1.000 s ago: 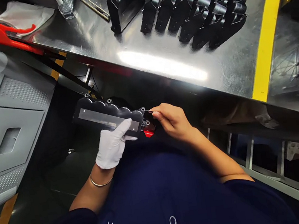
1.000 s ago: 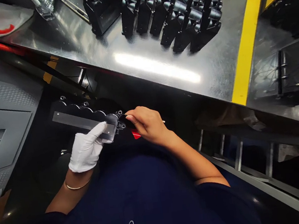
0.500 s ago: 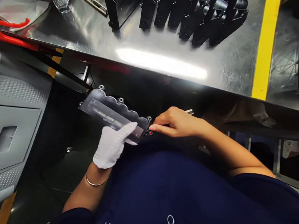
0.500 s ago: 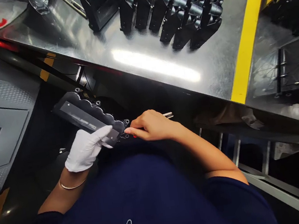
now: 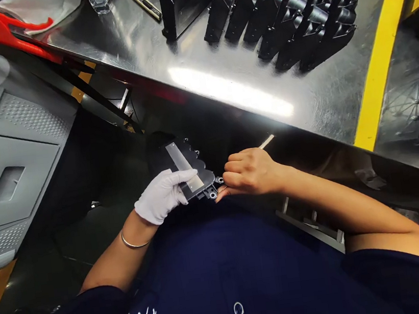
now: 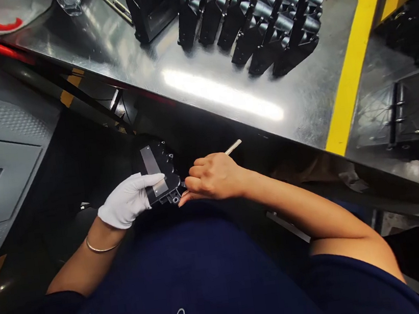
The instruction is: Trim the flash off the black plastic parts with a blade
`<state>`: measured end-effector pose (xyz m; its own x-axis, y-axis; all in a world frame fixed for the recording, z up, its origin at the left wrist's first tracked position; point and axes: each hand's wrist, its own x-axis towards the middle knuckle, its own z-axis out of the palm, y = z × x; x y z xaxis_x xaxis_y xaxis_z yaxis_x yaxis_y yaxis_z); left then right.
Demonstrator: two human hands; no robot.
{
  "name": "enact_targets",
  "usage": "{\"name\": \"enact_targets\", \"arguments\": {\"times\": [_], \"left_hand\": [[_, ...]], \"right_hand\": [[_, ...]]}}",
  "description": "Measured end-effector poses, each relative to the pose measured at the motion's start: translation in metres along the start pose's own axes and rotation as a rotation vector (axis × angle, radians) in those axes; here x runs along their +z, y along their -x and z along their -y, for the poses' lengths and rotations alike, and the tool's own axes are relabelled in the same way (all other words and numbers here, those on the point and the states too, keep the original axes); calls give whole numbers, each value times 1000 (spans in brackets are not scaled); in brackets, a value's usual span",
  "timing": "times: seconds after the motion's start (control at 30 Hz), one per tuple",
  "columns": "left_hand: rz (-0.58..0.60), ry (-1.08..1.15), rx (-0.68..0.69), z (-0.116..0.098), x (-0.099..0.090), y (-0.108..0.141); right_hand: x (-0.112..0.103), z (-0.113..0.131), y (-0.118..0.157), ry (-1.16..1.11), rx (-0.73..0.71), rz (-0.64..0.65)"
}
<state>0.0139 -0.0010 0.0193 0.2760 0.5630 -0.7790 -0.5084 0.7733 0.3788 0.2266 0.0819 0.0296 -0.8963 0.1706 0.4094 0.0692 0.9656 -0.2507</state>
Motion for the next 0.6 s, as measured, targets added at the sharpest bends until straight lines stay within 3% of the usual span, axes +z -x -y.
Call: {"name": "enact_targets", "arguments": {"times": [0.1,0.23,0.33,0.6], "left_hand": [[24,20,42,1,1,0],[30,63,-2,1,2,-1],[33,92,-43,2,2,-4],[51,137,-130,8,-2,-11]], "right_hand": [[1,0,1,53,32,-60],[2,-1,3,24,141,139],[1,-3,5,-23,127,233],[2,-4,2,75,22,21]]}}
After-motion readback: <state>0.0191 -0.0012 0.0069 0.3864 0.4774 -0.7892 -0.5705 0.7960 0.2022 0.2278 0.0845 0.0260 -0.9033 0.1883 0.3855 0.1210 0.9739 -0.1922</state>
